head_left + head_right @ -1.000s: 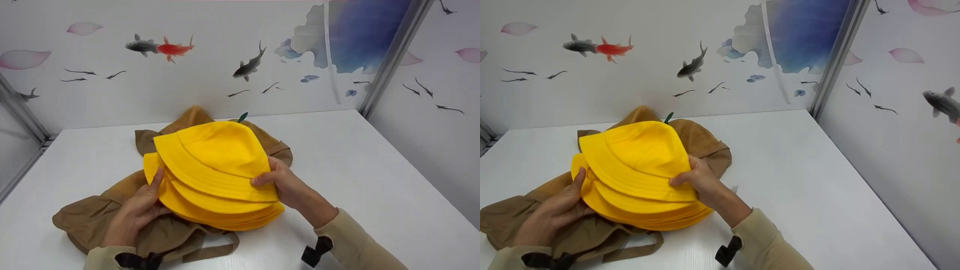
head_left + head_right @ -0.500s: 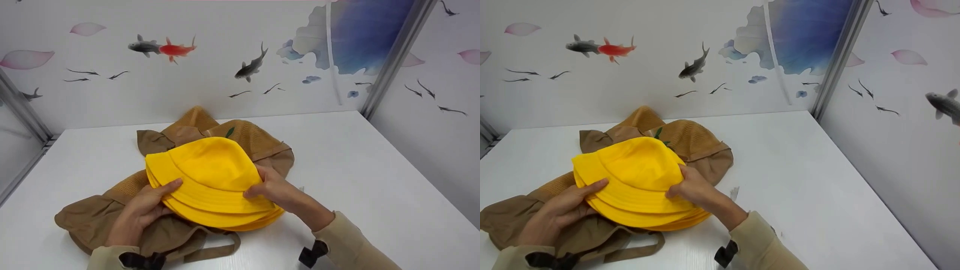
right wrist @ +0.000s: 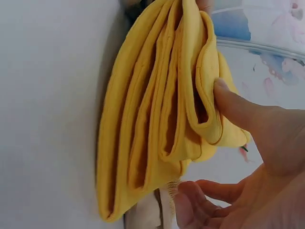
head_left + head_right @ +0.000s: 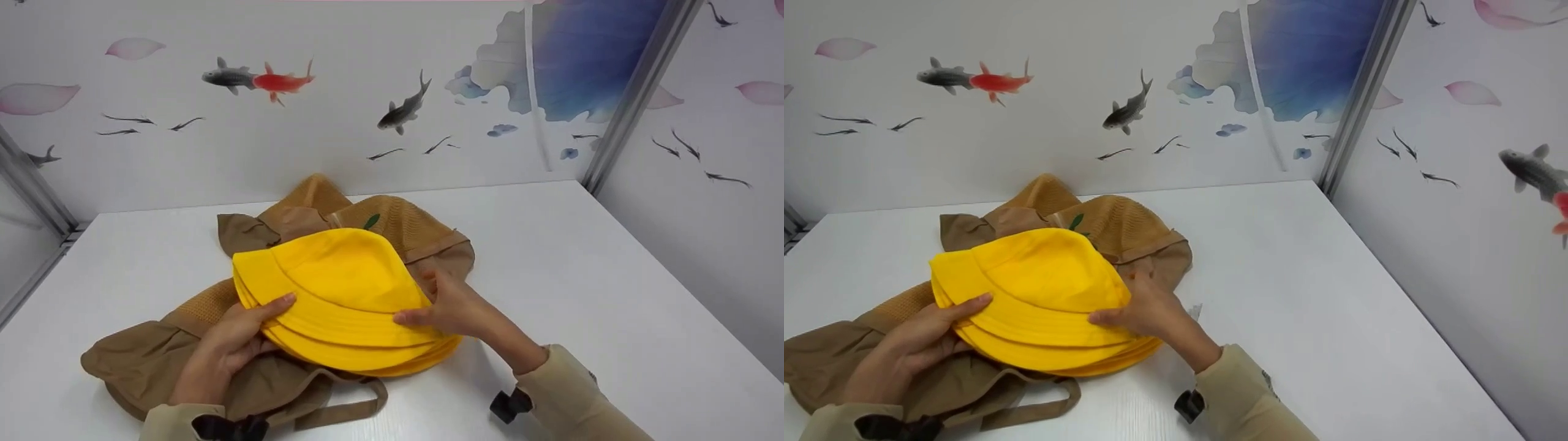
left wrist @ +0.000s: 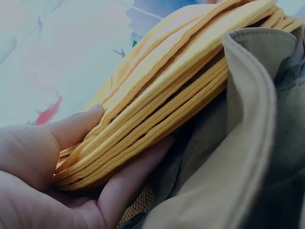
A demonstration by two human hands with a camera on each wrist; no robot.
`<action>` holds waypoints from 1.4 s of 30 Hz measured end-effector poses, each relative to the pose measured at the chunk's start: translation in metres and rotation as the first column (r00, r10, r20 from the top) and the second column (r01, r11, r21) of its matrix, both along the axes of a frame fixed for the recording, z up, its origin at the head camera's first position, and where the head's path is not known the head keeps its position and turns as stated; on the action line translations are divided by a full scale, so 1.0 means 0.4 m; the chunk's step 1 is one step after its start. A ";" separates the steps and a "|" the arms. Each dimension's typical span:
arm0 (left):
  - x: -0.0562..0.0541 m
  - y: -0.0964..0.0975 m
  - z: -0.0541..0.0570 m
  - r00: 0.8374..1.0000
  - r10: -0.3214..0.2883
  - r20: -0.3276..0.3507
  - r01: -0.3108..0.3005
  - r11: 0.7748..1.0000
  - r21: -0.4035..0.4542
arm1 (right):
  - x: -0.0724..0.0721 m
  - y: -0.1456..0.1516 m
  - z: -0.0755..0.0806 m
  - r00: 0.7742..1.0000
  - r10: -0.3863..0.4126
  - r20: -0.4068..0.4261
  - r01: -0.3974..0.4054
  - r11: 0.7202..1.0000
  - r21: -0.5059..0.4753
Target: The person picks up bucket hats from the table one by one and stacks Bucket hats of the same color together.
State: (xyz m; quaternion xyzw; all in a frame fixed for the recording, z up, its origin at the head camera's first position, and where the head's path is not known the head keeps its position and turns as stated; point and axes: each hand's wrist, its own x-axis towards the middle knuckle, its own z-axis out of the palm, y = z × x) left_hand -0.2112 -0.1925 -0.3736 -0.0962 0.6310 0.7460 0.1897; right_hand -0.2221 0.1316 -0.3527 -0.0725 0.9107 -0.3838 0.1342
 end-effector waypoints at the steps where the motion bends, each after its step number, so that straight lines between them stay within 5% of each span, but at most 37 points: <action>1: 0.001 0.001 -0.001 1.000 0.004 0.001 -0.004 1.000 -0.002 | -0.005 0.005 -0.005 1.000 0.012 0.023 -0.012 1.000 0.011; 7: 0.004 0.005 0.000 1.000 0.016 -0.012 -0.016 1.000 -0.004 | -0.031 0.023 -0.025 0.986 0.109 0.125 -0.109 0.994 -0.003; 18: 0.012 0.015 0.023 0.998 0.032 -0.061 -0.032 0.999 0.001 | -0.042 0.029 -0.017 0.961 0.133 0.244 -0.126 0.991 -0.045; 25: 0.021 0.047 0.044 0.996 0.029 -0.086 -0.029 1.000 -0.001 | -0.046 0.057 -0.004 0.919 0.316 0.236 -0.250 0.930 -0.270; 29: 0.032 0.065 0.057 0.994 0.020 -0.108 -0.021 1.000 -0.010 | -0.050 0.066 -0.002 0.901 0.358 0.243 -0.278 0.909 -0.309; 42: 0.036 0.088 0.063 0.993 0.021 -0.117 -0.022 1.000 -0.003 | -0.050 0.072 0.006 0.956 0.234 0.174 -0.152 0.909 -0.387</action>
